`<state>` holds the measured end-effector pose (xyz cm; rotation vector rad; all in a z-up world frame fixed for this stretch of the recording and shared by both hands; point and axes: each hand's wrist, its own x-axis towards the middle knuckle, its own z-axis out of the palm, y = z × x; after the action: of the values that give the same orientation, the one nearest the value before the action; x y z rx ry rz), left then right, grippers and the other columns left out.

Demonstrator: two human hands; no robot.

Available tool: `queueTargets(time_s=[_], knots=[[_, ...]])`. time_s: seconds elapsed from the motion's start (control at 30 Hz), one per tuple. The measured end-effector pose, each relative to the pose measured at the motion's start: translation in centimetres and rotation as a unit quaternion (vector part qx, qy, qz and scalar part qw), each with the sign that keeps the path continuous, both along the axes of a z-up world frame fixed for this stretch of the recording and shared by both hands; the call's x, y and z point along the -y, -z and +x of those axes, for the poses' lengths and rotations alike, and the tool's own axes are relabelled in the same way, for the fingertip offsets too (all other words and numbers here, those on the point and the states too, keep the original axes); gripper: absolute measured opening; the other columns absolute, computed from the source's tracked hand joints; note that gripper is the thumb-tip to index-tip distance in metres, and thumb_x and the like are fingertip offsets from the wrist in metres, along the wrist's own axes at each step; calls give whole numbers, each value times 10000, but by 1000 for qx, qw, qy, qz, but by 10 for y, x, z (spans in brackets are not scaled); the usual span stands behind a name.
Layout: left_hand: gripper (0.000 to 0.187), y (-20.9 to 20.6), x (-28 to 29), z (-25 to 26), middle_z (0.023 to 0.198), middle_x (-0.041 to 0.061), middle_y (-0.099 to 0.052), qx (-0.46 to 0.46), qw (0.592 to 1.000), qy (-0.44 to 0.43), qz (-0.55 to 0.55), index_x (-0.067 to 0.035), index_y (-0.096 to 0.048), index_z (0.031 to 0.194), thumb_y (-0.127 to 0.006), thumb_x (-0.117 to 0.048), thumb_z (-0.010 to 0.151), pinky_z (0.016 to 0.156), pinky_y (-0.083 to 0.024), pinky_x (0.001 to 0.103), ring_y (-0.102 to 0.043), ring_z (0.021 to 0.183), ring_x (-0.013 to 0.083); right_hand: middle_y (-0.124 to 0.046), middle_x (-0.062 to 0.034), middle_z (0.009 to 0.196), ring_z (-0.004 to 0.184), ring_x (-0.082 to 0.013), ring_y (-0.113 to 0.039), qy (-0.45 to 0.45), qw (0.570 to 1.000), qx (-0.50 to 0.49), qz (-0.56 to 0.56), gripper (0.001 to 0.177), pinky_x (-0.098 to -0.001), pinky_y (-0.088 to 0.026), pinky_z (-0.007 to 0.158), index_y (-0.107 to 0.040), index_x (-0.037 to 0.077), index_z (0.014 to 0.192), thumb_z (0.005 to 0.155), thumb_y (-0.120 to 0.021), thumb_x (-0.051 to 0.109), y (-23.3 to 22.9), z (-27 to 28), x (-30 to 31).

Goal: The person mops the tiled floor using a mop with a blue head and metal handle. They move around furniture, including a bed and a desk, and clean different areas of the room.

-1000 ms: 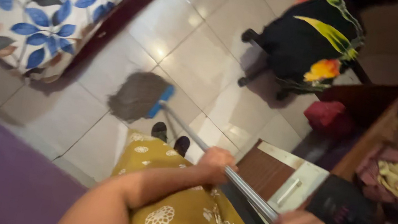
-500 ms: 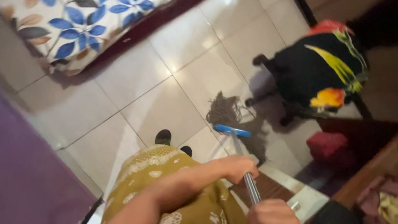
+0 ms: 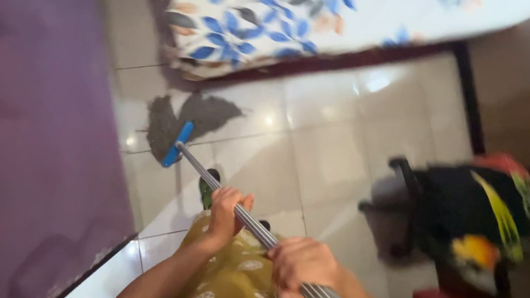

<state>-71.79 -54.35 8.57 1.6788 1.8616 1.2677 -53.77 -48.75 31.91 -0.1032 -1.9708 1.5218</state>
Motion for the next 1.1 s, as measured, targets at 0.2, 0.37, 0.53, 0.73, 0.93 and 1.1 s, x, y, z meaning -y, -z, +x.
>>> queueTargets(time_s=[0.2,0.37,0.53,0.73,0.93,1.1], knots=[[233,48,-50,-72,822,151,-593,23,976,-202,84,-26,-543,744,-747,-65,849,719,-483,454,-570,788,363,-633,-104,790,771,-325,-655,-95,993,74,3,264,-479,-551,917,-472,66,757,890,-676,-34,0,-92,-52],[204,68,-114,-150,905,149,-614,130,965,-171,150,-15,-571,799,-733,-70,910,710,-530,393,-612,778,302,-519,-110,727,703,-338,-557,-117,988,48,89,290,-465,-492,765,-458,51,744,830,-701,-83,-4,-188,-99],[257,80,-180,-247,1000,159,-632,121,973,-193,38,-35,-607,816,-808,-190,854,862,-493,438,-587,973,328,-522,-97,705,676,-339,-547,-121,982,23,146,275,-461,-471,717,-493,53,743,802,-746,-41,40,-286,-132],[667,86,-242,-345,1231,188,-595,-34,961,-196,-191,-109,-532,1284,-837,-303,723,1010,-427,490,-524,1183,402,-563,-111,773,778,-344,-579,-60,973,34,221,205,-537,-530,909,-533,56,804,794,-736,30,105,-359,-221],[703,150,-301,-368,1221,226,-580,47,941,-182,-283,-115,-509,1322,-840,-352,749,976,-480,479,-564,1149,419,-632,-126,815,768,-356,-594,48,982,90,161,203,-435,-510,698,-572,55,794,814,-774,72,155,-412,-377],[659,147,-371,-411,1034,140,-709,129,925,-177,-311,-77,-585,1185,-885,-398,695,847,-561,451,-696,964,321,-630,-129,795,767,-350,-605,15,983,51,173,204,-436,-501,672,-576,64,782,823,-776,61,162,-473,-487]])
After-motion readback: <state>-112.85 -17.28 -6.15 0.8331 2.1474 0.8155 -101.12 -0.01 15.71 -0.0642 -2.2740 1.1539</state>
